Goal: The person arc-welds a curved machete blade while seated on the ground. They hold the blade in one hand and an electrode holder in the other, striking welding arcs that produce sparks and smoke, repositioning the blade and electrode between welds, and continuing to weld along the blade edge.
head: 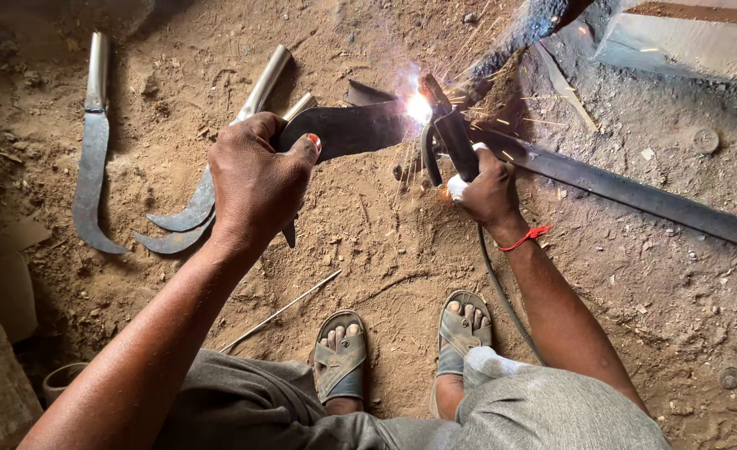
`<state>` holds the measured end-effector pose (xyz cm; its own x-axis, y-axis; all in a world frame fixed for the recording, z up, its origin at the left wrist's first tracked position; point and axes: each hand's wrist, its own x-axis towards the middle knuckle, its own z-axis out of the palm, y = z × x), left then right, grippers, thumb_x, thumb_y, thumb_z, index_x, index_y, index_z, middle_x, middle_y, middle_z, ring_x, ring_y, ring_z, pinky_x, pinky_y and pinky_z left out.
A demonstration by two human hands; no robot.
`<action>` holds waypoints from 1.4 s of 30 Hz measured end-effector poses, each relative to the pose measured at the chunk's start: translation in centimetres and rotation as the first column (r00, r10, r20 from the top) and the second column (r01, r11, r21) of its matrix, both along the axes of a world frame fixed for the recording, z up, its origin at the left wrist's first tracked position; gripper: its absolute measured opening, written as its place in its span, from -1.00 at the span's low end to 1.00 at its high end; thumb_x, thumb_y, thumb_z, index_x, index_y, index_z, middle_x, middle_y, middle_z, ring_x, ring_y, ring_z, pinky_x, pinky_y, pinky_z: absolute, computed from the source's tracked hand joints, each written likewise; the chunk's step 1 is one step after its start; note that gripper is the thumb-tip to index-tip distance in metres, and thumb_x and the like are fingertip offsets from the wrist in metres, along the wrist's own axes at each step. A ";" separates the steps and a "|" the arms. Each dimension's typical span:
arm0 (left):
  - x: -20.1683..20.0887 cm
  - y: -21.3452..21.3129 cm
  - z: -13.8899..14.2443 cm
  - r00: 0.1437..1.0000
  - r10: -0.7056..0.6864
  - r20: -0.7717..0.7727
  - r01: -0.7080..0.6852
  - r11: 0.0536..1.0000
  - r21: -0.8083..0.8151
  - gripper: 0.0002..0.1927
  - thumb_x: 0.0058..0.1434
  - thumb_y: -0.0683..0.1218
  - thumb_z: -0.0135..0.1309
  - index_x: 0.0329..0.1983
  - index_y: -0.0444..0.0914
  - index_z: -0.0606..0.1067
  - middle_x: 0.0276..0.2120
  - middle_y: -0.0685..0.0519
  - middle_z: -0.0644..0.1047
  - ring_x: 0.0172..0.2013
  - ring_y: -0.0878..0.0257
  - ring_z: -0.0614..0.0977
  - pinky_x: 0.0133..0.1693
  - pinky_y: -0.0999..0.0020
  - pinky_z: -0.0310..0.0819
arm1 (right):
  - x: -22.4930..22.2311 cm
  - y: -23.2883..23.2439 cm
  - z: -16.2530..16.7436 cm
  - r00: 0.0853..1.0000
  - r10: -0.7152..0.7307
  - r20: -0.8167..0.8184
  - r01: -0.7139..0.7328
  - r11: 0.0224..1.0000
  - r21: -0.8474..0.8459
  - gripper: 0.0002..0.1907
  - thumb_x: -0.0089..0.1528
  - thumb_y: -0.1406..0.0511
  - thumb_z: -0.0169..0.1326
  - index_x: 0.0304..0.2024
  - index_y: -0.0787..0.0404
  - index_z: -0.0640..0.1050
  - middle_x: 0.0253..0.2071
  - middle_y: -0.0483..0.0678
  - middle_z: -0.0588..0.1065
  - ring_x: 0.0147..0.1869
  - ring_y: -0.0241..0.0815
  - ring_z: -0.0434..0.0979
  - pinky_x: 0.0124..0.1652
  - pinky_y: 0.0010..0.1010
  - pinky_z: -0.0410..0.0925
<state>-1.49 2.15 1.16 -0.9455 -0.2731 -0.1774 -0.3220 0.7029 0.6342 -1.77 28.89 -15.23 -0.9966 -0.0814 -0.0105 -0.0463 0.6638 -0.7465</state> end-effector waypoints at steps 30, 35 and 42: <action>-0.3 -0.8 -0.9 0.998 0.010 0.057 -0.010 1.000 0.005 -0.77 0.16 -0.05 0.23 -0.29 -0.34 0.64 -0.61 0.02 0.60 -0.61 0.33 0.63 -0.49 0.36 0.55 | 0.6 0.1 -1.3 0.999 0.015 0.044 -0.015 1.000 0.001 -0.83 0.24 0.37 0.15 -0.15 0.28 0.46 -0.55 -0.03 0.47 -0.51 -0.19 0.59 -0.50 -0.32 0.52; -0.3 -0.9 -0.9 1.000 -0.005 0.030 0.005 1.000 0.010 -0.79 0.16 -0.06 0.24 -0.30 -0.33 0.64 -0.61 0.04 0.60 -0.62 0.35 0.62 -0.51 0.39 0.55 | 0.5 0.3 -1.6 1.000 0.007 0.006 -0.007 1.000 -0.009 -0.80 0.15 0.38 0.19 -0.21 0.26 0.46 -0.54 -0.06 0.48 -0.49 -0.19 0.60 -0.49 -0.30 0.50; -0.2 -1.0 -1.0 0.997 0.029 0.068 -0.033 0.998 0.059 -0.78 0.18 -0.05 0.22 -0.29 -0.33 0.62 -0.62 0.04 0.59 -0.65 0.34 0.62 -0.56 0.37 0.55 | 0.4 0.2 -1.8 1.000 -0.007 0.013 0.007 1.000 -0.002 -0.78 0.13 0.39 0.19 -0.20 0.28 0.47 -0.54 -0.03 0.49 -0.47 -0.17 0.61 -0.46 -0.29 0.50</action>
